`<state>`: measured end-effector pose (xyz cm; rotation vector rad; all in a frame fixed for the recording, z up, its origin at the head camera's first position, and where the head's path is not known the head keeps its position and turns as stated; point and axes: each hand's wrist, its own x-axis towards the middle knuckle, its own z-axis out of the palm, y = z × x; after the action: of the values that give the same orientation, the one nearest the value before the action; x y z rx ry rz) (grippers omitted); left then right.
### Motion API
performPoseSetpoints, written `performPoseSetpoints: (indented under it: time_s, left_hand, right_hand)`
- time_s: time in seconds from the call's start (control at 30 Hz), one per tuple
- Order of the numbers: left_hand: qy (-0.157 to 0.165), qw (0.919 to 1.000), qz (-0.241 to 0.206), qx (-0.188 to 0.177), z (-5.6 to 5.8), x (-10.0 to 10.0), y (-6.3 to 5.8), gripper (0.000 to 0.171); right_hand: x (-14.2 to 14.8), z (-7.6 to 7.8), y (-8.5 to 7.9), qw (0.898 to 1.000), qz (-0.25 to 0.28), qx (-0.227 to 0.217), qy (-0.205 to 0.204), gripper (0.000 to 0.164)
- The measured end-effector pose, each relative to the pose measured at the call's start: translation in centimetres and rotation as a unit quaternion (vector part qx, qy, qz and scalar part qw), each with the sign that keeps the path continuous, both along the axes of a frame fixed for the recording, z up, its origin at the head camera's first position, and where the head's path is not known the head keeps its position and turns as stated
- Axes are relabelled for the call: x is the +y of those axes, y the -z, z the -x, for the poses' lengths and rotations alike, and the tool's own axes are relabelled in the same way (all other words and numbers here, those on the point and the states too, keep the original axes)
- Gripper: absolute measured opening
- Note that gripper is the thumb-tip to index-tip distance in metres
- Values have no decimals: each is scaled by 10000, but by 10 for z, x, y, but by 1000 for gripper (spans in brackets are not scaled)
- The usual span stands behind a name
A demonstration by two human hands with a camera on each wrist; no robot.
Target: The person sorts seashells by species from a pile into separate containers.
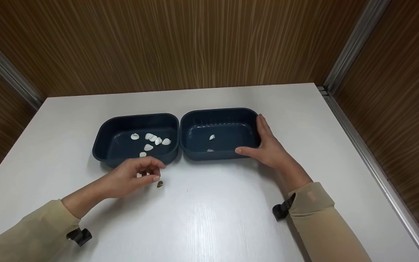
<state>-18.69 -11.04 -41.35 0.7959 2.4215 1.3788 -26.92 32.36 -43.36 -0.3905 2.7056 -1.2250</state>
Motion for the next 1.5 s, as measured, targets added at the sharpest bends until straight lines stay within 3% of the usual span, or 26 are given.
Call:
performPoseSetpoints:
  time_s: [0.37, 0.73, 1.5]
  left_hand:
    - [-175, 9988, 230, -390, -5, -13, 23, 22]
    - [-61, 9994, 301, -163, 1, -13, 42, 24]
    - [-171, 9981, 543, 228, 1, -11, 48, 15]
  right_hand:
    - [1, -1, 1, 10000, -61, -27, 32, 126]
    - [1, -2, 1, 9999, -144, -27, 41, 126]
    - [-1, -1, -1, 9999, -87, -82, 38, 126]
